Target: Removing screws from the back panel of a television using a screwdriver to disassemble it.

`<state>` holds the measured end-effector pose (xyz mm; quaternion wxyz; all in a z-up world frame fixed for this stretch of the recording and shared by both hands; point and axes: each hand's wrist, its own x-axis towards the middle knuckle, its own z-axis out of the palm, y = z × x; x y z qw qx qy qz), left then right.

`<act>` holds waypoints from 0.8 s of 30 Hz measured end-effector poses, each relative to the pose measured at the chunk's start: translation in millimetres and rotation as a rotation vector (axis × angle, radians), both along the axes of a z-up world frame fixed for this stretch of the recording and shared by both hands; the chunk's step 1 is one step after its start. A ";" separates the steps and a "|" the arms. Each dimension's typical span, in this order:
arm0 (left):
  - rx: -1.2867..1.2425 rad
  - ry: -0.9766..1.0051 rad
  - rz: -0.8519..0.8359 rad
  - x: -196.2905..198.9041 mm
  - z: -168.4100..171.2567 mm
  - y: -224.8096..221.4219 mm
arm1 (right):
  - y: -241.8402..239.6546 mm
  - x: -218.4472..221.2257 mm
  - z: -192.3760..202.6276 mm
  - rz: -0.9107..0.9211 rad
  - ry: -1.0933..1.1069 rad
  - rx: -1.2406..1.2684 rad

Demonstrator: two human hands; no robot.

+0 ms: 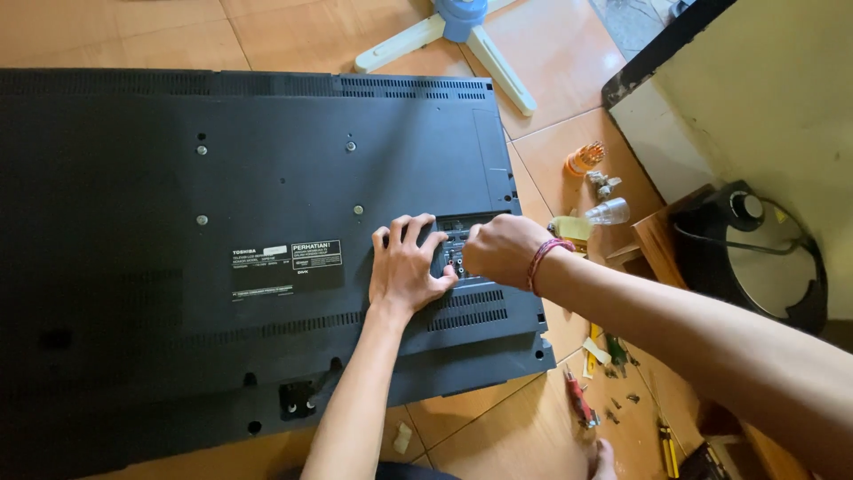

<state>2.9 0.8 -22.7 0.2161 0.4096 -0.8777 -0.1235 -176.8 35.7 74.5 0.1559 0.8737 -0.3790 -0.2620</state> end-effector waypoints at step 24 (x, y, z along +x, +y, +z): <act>-0.115 0.101 0.051 -1.7 -8.0 0.3 | -10.7 -5.4 16.4 0.131 -0.022 0.165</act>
